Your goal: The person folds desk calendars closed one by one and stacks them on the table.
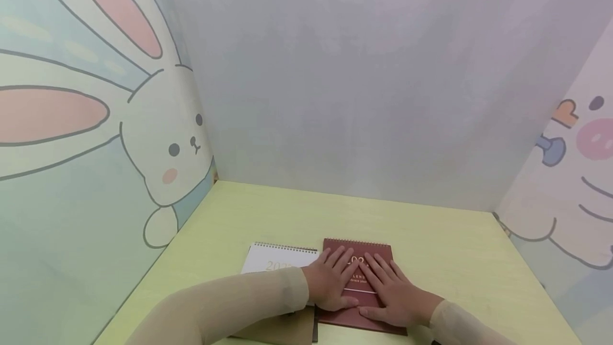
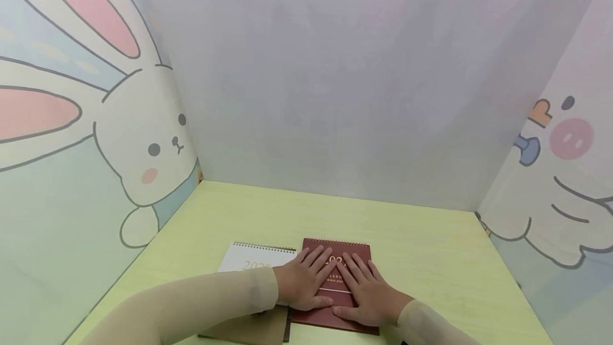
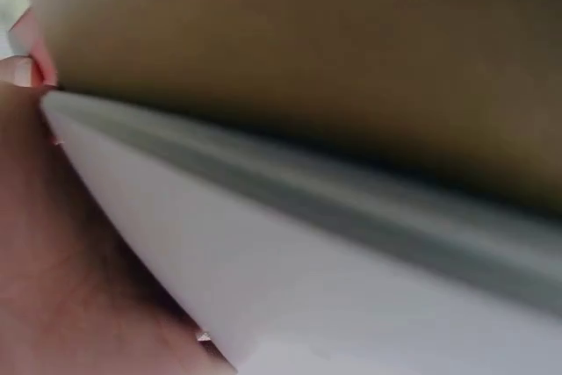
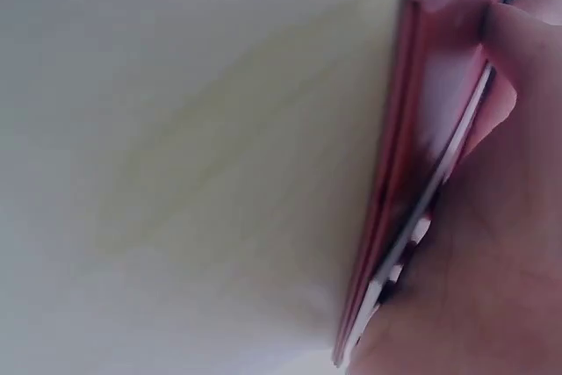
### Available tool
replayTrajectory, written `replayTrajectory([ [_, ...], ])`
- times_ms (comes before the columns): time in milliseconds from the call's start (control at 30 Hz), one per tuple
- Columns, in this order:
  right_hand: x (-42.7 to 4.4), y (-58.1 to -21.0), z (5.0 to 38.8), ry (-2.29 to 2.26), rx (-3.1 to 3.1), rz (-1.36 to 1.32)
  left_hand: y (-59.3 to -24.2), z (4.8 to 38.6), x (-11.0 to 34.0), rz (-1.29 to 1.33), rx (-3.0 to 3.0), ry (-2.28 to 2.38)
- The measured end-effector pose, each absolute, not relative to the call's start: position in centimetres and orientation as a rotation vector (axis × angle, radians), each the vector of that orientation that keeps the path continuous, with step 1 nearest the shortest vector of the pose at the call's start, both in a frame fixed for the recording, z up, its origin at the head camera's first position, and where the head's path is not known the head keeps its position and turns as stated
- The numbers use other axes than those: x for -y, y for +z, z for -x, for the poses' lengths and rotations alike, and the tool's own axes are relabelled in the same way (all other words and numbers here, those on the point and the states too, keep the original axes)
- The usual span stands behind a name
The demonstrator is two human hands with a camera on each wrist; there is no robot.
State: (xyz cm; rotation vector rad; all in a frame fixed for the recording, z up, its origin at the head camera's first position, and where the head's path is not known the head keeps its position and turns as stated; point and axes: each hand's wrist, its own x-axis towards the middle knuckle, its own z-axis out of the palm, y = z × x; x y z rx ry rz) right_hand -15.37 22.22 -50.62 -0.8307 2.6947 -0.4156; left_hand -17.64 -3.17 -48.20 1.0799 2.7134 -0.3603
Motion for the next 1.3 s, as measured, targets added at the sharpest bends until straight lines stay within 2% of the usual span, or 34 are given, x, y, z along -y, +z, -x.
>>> replayTrajectory([
  [267,-23.0,-49.8,15.6,-0.430,-2.767,0.818,-47.4,18.2,3.2,-1.144,-2.732,-0.287],
  [567,-24.1,-49.6,16.3,-0.462,-3.072,0.933,-46.0,19.7,4.3,-1.135,-2.851,-0.029],
  [867,-24.4,-49.9,16.4,-0.551,-3.142,0.570,-46.1,21.3,5.3,-0.847,-3.001,0.188],
  [1300,-24.4,-50.2,17.0,-0.435,-3.170,0.335,-47.4,22.8,6.4,-0.532,-3.074,0.275],
])
